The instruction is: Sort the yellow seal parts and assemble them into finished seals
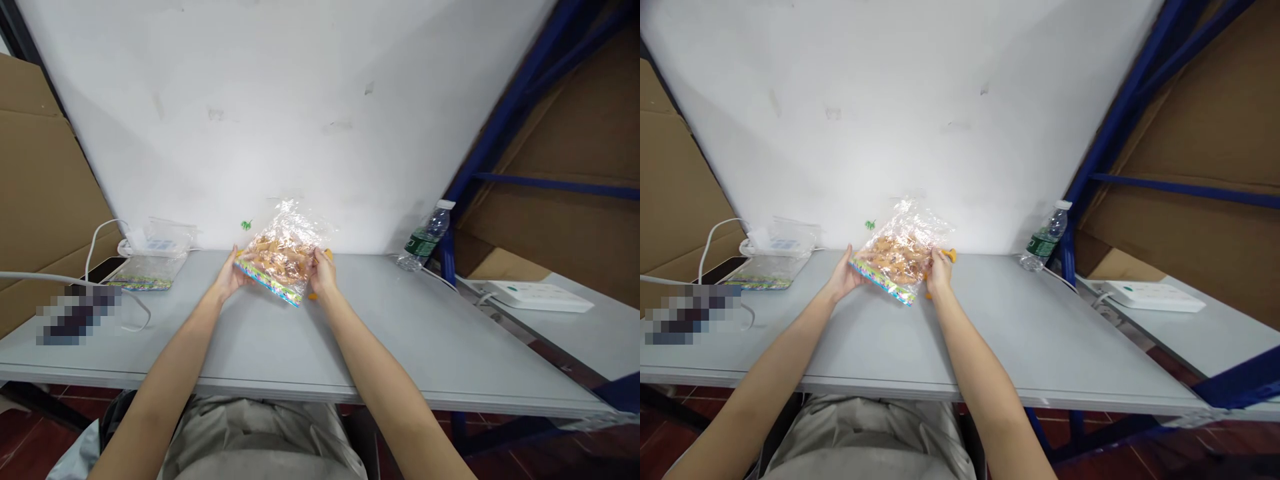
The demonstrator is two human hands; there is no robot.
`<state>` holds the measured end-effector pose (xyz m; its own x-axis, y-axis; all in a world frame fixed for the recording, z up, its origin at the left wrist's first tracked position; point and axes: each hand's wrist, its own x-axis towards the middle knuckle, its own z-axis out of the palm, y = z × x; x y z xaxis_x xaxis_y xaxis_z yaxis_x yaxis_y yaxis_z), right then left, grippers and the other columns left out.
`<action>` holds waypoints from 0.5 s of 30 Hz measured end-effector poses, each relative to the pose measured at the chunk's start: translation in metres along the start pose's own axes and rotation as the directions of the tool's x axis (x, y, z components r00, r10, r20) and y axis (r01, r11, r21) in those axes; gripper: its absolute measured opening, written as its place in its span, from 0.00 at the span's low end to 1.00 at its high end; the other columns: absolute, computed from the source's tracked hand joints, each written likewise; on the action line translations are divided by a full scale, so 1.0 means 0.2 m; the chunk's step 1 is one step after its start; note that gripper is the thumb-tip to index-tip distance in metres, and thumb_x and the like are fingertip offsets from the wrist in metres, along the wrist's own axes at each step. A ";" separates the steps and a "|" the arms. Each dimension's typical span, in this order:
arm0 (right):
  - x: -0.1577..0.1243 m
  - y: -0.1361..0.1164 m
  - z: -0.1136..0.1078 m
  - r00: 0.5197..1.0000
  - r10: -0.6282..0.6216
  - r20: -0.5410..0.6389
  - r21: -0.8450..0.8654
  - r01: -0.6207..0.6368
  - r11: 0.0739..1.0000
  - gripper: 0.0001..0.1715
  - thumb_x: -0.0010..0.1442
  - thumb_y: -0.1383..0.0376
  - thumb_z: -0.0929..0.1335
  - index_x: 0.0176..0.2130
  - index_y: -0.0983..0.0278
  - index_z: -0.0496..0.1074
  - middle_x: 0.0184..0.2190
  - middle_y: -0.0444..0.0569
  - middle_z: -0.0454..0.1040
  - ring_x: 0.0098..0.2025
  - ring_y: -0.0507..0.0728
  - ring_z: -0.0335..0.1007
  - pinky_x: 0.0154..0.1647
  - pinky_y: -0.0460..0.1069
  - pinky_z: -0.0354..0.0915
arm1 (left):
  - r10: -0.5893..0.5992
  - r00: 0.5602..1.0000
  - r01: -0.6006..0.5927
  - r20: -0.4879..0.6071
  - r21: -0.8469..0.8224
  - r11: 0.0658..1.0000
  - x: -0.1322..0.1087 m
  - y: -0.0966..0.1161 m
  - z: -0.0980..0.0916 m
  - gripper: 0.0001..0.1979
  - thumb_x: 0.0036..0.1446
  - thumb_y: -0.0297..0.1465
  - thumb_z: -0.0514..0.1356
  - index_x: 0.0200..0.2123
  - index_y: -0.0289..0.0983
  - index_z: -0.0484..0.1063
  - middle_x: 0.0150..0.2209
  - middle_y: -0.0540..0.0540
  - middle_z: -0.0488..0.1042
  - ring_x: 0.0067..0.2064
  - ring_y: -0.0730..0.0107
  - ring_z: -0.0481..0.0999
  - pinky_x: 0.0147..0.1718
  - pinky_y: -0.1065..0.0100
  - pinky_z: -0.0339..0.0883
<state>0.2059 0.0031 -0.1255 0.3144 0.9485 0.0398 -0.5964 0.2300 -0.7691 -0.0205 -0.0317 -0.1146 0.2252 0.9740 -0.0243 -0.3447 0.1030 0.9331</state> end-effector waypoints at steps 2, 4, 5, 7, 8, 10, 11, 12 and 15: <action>0.00 0.01 0.01 1.000 -0.029 -0.008 0.048 0.030 0.998 0.14 0.51 0.59 0.74 0.29 0.61 0.66 0.22 0.37 0.70 0.21 0.47 0.64 0.22 0.43 0.64 | -0.104 0.982 0.104 0.160 0.007 0.995 -0.01 -0.01 0.02 0.37 0.56 0.61 0.49 0.48 0.33 0.72 0.37 0.37 0.80 0.34 0.60 0.80 0.27 0.65 0.71; -0.01 0.03 0.01 0.999 -0.038 0.009 0.082 0.037 0.996 0.14 0.51 0.59 0.75 0.29 0.60 0.66 0.25 0.38 0.73 0.24 0.48 0.68 0.26 0.44 0.67 | -0.200 0.942 0.175 0.269 0.114 0.978 -0.03 -0.04 0.06 0.36 0.55 0.60 0.53 0.47 0.32 0.71 0.41 0.33 0.79 0.37 0.58 0.80 0.25 0.67 0.71; -0.01 0.04 0.02 0.999 -0.037 0.024 0.091 0.034 0.995 0.14 0.50 0.60 0.75 0.29 0.60 0.66 0.26 0.38 0.74 0.25 0.48 0.69 0.27 0.44 0.68 | -0.223 0.930 0.178 0.291 0.173 0.969 -0.03 -0.05 0.08 0.34 0.53 0.58 0.56 0.46 0.32 0.72 0.43 0.32 0.79 0.37 0.58 0.80 0.25 0.68 0.70; -0.02 0.06 0.02 0.999 -0.022 0.047 0.087 0.018 0.996 0.13 0.50 0.60 0.75 0.30 0.61 0.68 0.28 0.39 0.76 0.26 0.48 0.70 0.27 0.44 0.68 | -0.203 0.943 0.131 0.265 0.265 0.955 -0.04 -0.08 0.12 0.30 0.49 0.54 0.64 0.41 0.32 0.73 0.45 0.32 0.79 0.36 0.62 0.80 0.25 0.71 0.69; -0.02 0.06 0.02 0.999 -0.011 0.051 0.074 0.007 0.997 0.13 0.50 0.60 0.74 0.30 0.61 0.69 0.28 0.39 0.76 0.26 0.48 0.70 0.26 0.44 0.68 | -0.178 0.956 0.105 0.233 0.296 0.949 -0.05 -0.09 0.13 0.28 0.48 0.52 0.66 0.39 0.32 0.74 0.45 0.32 0.79 0.34 0.65 0.80 0.25 0.72 0.68; -0.02 0.07 0.01 0.999 0.005 0.047 0.035 -0.007 0.999 0.12 0.51 0.59 0.74 0.32 0.61 0.70 0.29 0.40 0.77 0.26 0.48 0.70 0.24 0.43 0.66 | -0.135 0.977 0.074 0.166 0.333 0.940 -0.05 -0.11 0.15 0.27 0.45 0.51 0.68 0.36 0.32 0.74 0.42 0.34 0.80 0.32 0.69 0.78 0.24 0.72 0.68; -0.01 0.07 0.01 0.999 0.009 0.040 0.017 -0.010 1.000 0.11 0.51 0.59 0.73 0.32 0.61 0.70 0.29 0.40 0.77 0.26 0.49 0.70 0.24 0.43 0.66 | -0.124 0.982 0.068 0.145 0.342 0.937 -0.04 -0.11 0.14 0.27 0.44 0.51 0.69 0.36 0.32 0.75 0.41 0.35 0.80 0.31 0.69 0.78 0.24 0.72 0.68; -0.01 0.07 0.00 0.999 0.012 0.030 0.009 -0.012 1.000 0.10 0.52 0.59 0.73 0.32 0.61 0.71 0.30 0.40 0.77 0.27 0.49 0.71 0.25 0.43 0.66 | -0.117 0.984 0.064 0.133 0.350 0.935 -0.04 -0.10 0.14 0.28 0.43 0.51 0.69 0.36 0.33 0.75 0.40 0.36 0.81 0.31 0.69 0.78 0.24 0.72 0.67; 0.01 0.05 0.00 0.999 0.036 -0.008 0.044 -0.035 0.998 0.05 0.54 0.63 0.71 0.31 0.61 0.71 0.29 0.39 0.78 0.30 0.49 0.73 0.29 0.43 0.68 | -0.100 0.987 0.046 0.123 0.380 0.924 -0.03 -0.09 0.10 0.30 0.39 0.54 0.69 0.33 0.33 0.76 0.39 0.37 0.81 0.31 0.70 0.78 0.24 0.72 0.67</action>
<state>0.2003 0.0068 -0.1339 0.2986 0.9543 0.0075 -0.6387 0.2057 -0.7414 0.0036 -0.0436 -0.1243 0.3686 0.9267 -0.0733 0.0379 0.0638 0.9972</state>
